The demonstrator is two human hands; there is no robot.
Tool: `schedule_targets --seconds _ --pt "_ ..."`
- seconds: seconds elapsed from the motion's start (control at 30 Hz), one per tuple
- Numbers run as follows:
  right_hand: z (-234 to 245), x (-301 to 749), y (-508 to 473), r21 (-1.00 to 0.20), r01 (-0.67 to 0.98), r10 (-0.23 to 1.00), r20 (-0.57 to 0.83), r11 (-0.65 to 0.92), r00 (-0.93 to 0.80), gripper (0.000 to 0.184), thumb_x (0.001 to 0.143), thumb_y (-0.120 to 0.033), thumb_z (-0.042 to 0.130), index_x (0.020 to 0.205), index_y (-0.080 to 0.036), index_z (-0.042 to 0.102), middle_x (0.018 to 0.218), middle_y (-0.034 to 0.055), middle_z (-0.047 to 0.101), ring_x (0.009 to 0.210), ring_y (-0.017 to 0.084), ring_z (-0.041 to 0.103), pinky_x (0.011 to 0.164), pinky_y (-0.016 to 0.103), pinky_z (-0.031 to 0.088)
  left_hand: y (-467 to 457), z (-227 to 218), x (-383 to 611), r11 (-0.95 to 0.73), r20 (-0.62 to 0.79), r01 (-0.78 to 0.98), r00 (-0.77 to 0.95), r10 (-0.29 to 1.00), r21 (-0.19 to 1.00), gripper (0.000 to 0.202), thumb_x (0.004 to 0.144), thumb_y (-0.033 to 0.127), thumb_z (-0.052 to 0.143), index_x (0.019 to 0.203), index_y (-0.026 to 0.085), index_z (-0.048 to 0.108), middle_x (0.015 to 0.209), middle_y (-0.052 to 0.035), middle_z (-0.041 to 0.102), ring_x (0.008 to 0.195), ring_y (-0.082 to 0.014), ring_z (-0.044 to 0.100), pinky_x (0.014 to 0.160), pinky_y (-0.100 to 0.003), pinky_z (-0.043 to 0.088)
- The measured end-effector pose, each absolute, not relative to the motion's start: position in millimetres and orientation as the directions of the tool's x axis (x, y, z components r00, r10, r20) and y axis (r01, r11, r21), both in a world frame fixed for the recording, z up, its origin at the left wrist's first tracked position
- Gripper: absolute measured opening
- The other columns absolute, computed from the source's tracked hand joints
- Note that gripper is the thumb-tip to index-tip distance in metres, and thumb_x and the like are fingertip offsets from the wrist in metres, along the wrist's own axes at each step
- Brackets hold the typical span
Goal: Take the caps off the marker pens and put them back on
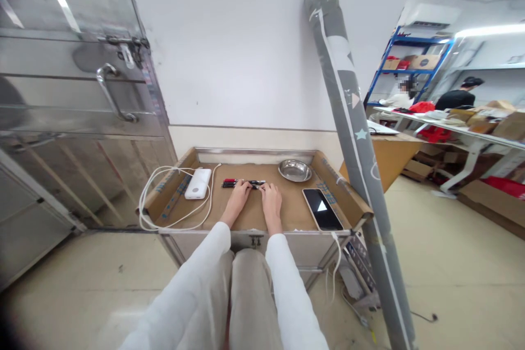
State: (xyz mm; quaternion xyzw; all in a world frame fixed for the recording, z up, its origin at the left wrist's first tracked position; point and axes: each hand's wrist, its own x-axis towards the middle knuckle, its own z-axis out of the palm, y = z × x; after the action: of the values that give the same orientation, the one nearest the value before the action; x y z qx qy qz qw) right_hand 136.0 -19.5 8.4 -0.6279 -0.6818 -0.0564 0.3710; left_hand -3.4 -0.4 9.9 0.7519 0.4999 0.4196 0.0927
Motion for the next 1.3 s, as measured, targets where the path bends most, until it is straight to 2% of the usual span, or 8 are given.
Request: schedule_targets --seconds 0.23,0.37,0.57,0.8,1.0,1.07,1.17,1.3 --pt "3 135 -16 -0.441 0.844 0.849 0.527 0.305 -0.031 0.02 0.088 -0.021 0.045 0.093 -0.023 0.065 0.09 0.0055 0.062 0.082 0.017 0.058 0.075 0.027 0.043 5 4 -2 -0.574 0.557 0.612 0.248 0.793 0.544 0.01 0.09 0.022 0.046 0.089 0.019 0.056 0.093 -0.0049 0.055 0.084 -0.0167 0.058 0.083 -0.034 0.049" --pt "-2 137 -12 -0.506 0.795 0.859 0.51 0.336 -0.039 0.02 0.087 -0.021 0.047 0.093 -0.022 0.066 0.093 0.0056 0.061 0.082 0.017 0.058 0.076 0.027 0.045 6 1 -5 -0.593 0.529 0.547 0.293 0.796 0.59 0.009 0.086 0.015 0.05 0.089 0.02 0.057 0.093 -0.0035 0.056 0.081 -0.0153 0.059 0.081 -0.033 0.05" --pt "-4 137 -7 -0.576 0.708 0.856 0.51 0.409 -0.08 0.022 0.087 -0.02 0.046 0.094 -0.021 0.066 0.094 0.0061 0.061 0.086 0.018 0.058 0.084 0.03 0.046 5 2 -8 -0.516 0.485 0.637 0.245 0.839 0.572 0.008 0.084 0.012 0.051 0.085 0.019 0.056 0.091 -0.0039 0.055 0.085 -0.0163 0.057 0.085 -0.034 0.048" --pt "-6 135 -4 -0.597 0.678 0.831 0.555 0.429 -0.037 0.021 0.085 -0.015 0.045 0.097 -0.018 0.061 0.098 0.0081 0.056 0.091 0.019 0.057 0.086 0.032 0.046 2 6 -6 -0.505 0.53 0.69 0.204 0.823 0.519 0.016 0.084 0.006 0.045 0.091 0.018 0.052 0.095 -0.0064 0.054 0.093 -0.0185 0.056 0.087 -0.036 0.046" --pt "2 134 -8 -0.491 0.788 0.801 0.599 0.371 -0.004 0.023 0.093 -0.027 0.038 0.09 -0.017 0.059 0.095 0.0084 0.054 0.088 0.019 0.054 0.082 0.032 0.044 -3 10 -7 -0.473 0.527 0.751 0.198 0.827 0.46 0.009 0.085 0.009 0.046 0.087 0.017 0.05 0.092 -0.0062 0.055 0.091 -0.0191 0.055 0.086 -0.036 0.045" --pt "7 133 -11 -0.407 0.875 0.795 0.605 0.263 0.042 0.033 0.095 -0.034 0.033 0.089 -0.016 0.06 0.092 0.0106 0.056 0.088 0.021 0.052 0.081 0.033 0.042 -5 11 -7 -0.474 0.52 0.765 0.216 0.826 0.435 0.006 0.085 0.012 0.048 0.085 0.017 0.05 0.09 -0.0057 0.055 0.089 -0.0189 0.055 0.086 -0.036 0.045" --pt "10 131 -14 -0.303 0.945 0.803 0.59 0.12 0.087 0.045 0.097 -0.032 0.024 0.087 -0.013 0.063 0.087 0.0132 0.06 0.085 0.021 0.053 0.08 0.033 0.038 -7 11 -6 -0.486 0.505 0.773 0.252 0.825 0.408 0.005 0.085 0.014 0.049 0.083 0.017 0.052 0.088 -0.0056 0.056 0.087 -0.0188 0.055 0.084 -0.034 0.045" --pt "10 130 -15 -0.245 0.969 0.827 0.547 0.006 0.133 0.048 0.098 -0.03 0.024 0.086 -0.011 0.066 0.086 0.0159 0.065 0.084 0.02 0.056 0.077 0.031 0.036 -7 12 -6 -0.493 0.502 0.783 0.275 0.82 0.378 0.007 0.086 0.016 0.048 0.084 0.017 0.054 0.088 -0.0064 0.056 0.087 -0.0193 0.055 0.084 -0.034 0.045"
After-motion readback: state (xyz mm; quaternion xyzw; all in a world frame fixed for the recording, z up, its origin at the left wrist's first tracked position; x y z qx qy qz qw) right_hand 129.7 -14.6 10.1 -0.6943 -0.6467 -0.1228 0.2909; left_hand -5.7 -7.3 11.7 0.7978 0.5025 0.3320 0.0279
